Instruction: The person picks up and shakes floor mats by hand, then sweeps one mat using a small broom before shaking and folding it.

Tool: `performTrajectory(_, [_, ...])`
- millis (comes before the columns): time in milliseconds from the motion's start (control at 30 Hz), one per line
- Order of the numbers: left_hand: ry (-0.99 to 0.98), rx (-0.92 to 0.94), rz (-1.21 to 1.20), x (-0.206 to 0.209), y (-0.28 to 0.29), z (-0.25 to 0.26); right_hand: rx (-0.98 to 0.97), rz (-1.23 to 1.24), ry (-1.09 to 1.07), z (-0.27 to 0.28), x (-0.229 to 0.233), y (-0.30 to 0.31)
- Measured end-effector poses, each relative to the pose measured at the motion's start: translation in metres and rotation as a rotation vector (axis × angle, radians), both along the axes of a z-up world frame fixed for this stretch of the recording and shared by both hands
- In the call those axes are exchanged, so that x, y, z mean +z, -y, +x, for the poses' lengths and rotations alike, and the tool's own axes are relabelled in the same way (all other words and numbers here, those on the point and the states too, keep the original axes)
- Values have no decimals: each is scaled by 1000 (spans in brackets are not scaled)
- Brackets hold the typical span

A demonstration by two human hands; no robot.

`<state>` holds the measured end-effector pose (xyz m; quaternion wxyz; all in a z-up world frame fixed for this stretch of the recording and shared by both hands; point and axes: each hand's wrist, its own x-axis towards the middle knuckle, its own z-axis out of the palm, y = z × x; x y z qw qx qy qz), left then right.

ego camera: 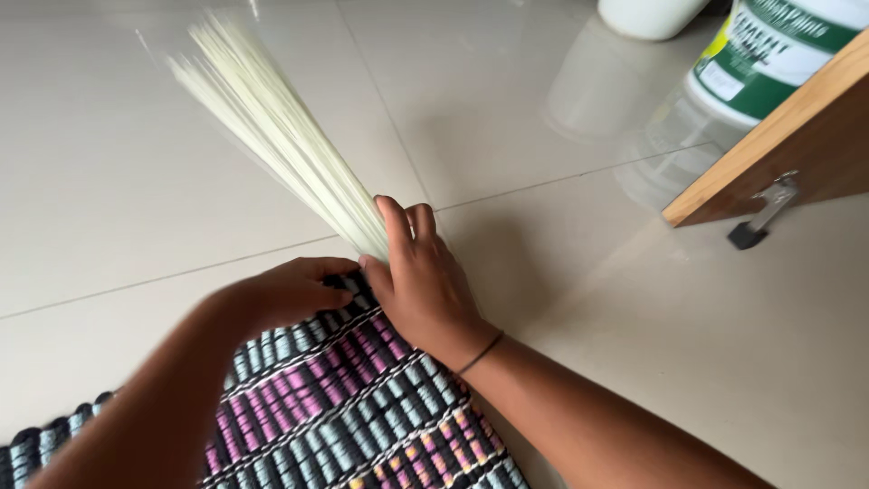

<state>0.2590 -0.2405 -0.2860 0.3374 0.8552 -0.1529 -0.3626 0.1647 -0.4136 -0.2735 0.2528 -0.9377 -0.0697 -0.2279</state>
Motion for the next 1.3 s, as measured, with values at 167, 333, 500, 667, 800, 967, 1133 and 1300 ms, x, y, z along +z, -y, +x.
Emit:
performTrajectory(167, [-328,80,-584,10,-9,-8,-8,51,82,-28,48,15])
performTrajectory(333, [414,431,243,-8,36,-35,28,-80,-42,-42,52,-6])
performTrajectory(500, [827,406,443,-84,20,-109,72,18,-125,-82,-5,-28])
performTrajectory(667, [976,326,461,-120,-38,-155,95,-62,-325,-104,-53,-21])
performTrajectory(800, [927,330,574,-124,-65,-158,211,-268,-241,-115,-63,-42])
performTrajectory(967, [986,396,426,-128,-73,-174,4,-590,-429,-110,-73,-22])
performTrajectory(1133, [892,427,516,-123,-75,-176,-286,-383,-341,-96,-45,15])
performTrajectory(1300, [940,446,488,-126,-74,-179,-41,-326,-372,-113,-35,-18])
